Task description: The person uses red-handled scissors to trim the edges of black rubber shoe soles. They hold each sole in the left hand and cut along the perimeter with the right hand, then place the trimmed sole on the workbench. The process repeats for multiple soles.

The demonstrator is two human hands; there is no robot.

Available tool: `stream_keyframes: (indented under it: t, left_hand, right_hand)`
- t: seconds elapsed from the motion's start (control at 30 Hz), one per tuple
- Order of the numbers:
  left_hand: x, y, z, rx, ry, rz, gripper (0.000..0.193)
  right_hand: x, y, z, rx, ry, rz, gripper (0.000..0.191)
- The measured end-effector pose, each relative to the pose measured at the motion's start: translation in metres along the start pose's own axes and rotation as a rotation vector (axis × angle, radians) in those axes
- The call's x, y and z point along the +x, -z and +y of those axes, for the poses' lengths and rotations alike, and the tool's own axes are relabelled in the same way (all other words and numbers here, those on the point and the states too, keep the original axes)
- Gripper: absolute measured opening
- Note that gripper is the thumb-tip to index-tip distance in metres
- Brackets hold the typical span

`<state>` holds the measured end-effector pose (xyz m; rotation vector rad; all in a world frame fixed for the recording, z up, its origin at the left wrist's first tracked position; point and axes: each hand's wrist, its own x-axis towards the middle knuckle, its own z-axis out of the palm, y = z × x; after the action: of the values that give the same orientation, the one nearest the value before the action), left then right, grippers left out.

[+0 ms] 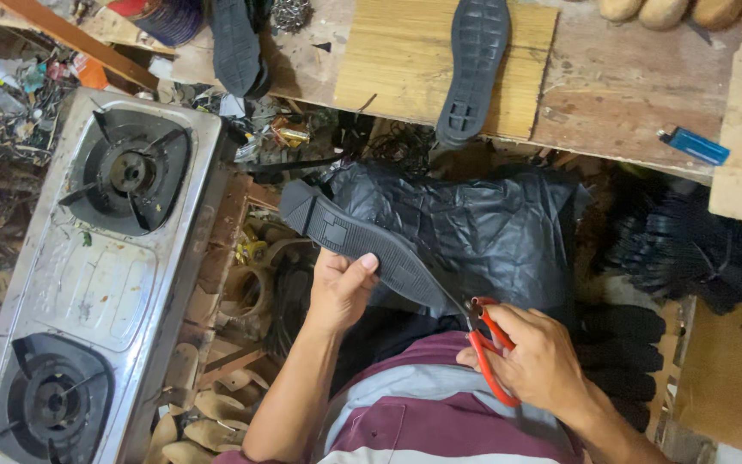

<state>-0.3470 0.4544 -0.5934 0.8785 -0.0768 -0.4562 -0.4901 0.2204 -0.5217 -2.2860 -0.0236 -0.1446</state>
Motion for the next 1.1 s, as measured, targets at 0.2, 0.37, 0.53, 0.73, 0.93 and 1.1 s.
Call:
stream_keyframes:
  t: [0.2, 0.37, 0.53, 0.73, 0.93, 1.1]
  left_hand:
    - [-0.006, -0.005, -0.003, 0.073, 0.025, -0.004, 0.047]
    - [-0.005, -0.007, 0.002, 0.087, 0.023, -0.007, 0.048]
    - [-0.007, -0.004, -0.002, 0.25, 0.031, -0.153, 0.034]
    - [-0.005, 0.005, 0.001, 0.342, 0.109, -0.164, 0.034]
    - [0.0, 0.003, -0.001, 0.225, 0.091, -0.161, 0.04]
    - [0.007, 0.002, -0.01, 0.015, 0.045, 0.034, 0.051]
  right_hand:
    - [-0.005, 0.006, 0.004, 0.099, -0.071, -0.021, 0.041]
    - [-0.001, 0.006, 0.005, 0.121, -0.091, -0.061, 0.039]
    - [0.004, 0.005, 0.005, 0.104, -0.031, -0.032, 0.042]
    - [-0.006, 0.008, 0.018, 0.2, -0.112, -0.123, 0.03]
    - [-0.013, 0.007, 0.032, 0.368, -0.235, -0.163, 0.023]
    - [-0.01, 0.0, 0.022, 0.094, -0.439, -0.207, 0.044]
